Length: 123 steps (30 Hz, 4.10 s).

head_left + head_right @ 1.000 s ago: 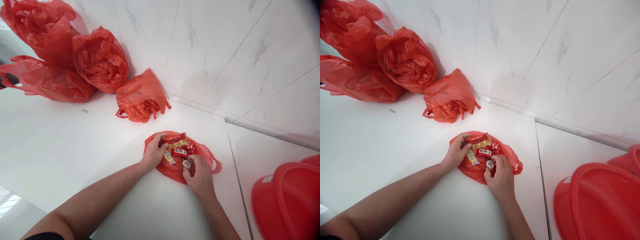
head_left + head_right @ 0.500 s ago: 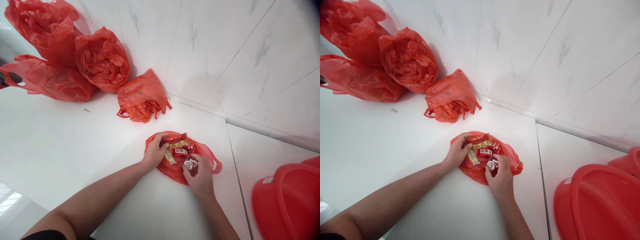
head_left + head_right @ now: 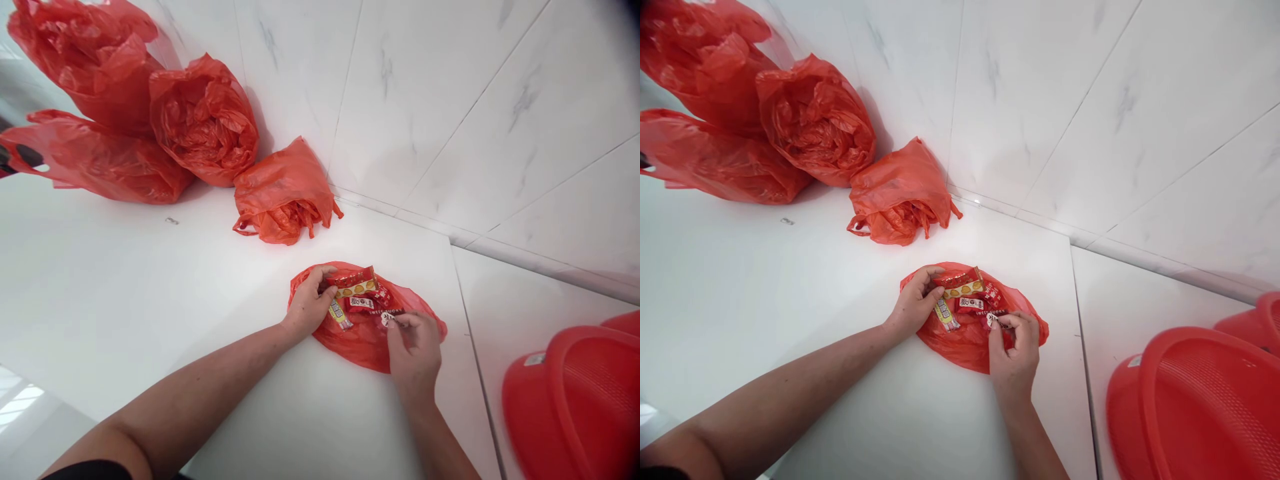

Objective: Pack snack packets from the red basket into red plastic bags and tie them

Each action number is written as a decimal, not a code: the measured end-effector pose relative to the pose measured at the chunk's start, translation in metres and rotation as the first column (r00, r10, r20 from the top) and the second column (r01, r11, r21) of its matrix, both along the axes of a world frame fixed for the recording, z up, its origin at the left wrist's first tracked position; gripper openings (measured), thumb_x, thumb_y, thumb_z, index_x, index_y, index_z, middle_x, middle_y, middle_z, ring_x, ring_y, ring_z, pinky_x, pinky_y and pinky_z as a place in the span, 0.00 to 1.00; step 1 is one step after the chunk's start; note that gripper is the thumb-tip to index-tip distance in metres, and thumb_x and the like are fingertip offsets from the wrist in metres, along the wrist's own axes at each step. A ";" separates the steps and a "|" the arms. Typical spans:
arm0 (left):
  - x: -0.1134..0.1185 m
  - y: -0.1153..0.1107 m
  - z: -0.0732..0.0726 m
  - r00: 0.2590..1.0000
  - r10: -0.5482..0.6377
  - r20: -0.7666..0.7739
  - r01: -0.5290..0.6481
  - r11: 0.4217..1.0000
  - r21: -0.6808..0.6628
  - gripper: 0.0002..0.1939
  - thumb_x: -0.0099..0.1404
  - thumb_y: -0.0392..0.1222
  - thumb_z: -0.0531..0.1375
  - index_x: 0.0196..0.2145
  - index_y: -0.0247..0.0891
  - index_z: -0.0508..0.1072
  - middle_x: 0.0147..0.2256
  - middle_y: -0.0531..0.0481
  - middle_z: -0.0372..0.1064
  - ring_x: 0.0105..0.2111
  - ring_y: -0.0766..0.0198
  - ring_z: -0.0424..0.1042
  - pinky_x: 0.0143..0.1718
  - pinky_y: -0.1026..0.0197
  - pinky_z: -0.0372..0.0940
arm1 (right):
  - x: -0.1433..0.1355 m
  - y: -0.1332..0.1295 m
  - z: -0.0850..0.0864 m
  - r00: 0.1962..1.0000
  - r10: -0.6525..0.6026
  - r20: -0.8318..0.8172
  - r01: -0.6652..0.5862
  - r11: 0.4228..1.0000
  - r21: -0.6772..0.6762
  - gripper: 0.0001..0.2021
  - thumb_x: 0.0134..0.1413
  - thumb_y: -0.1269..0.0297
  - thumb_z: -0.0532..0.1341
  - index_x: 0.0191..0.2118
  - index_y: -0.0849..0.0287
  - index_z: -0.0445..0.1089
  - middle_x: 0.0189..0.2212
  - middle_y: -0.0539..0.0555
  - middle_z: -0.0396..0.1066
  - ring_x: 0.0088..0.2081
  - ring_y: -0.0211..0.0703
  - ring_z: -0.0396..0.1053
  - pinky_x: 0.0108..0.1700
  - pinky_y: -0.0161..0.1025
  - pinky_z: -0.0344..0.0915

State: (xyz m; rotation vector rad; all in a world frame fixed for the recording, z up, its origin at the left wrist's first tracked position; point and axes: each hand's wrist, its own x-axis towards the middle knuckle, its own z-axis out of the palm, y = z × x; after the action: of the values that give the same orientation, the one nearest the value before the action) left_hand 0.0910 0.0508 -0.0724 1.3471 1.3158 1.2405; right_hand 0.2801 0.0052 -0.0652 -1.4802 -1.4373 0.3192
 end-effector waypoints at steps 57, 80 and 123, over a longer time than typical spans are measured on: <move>0.000 0.000 -0.002 1.000 -0.025 -0.002 0.025 0.999 0.027 0.16 0.62 0.35 0.54 0.48 0.43 0.63 0.40 0.51 0.69 0.39 0.62 0.69 0.40 0.58 0.64 | 0.001 0.007 -0.014 0.893 0.173 0.416 -0.166 0.985 -0.054 0.16 0.51 0.62 0.60 0.48 0.54 0.68 0.47 0.56 0.66 0.50 0.49 0.62 0.50 0.51 0.64; 0.000 0.000 -0.001 1.000 -0.023 -0.005 0.023 0.999 0.025 0.16 0.62 0.35 0.54 0.48 0.43 0.64 0.40 0.51 0.69 0.39 0.62 0.69 0.40 0.57 0.65 | -0.002 0.007 -0.011 0.881 0.209 0.424 -0.159 0.976 -0.151 0.26 0.45 0.69 0.58 0.54 0.54 0.62 0.50 0.58 0.64 0.52 0.52 0.61 0.51 0.55 0.63; 0.000 0.000 -0.001 1.000 -0.017 -0.020 0.017 0.999 0.033 0.16 0.61 0.34 0.54 0.47 0.43 0.64 0.39 0.51 0.69 0.38 0.63 0.69 0.40 0.58 0.65 | 0.000 0.006 -0.011 0.928 0.146 0.344 -0.104 0.985 -0.138 0.29 0.41 0.75 0.53 0.53 0.53 0.62 0.46 0.56 0.65 0.47 0.51 0.63 0.46 0.52 0.66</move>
State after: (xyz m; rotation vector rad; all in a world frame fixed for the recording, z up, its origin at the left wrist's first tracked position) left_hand 0.0912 0.0512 -0.0735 1.3940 1.2998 1.2459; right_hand 0.2802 0.0112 -0.0763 -1.6009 -1.8325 0.2253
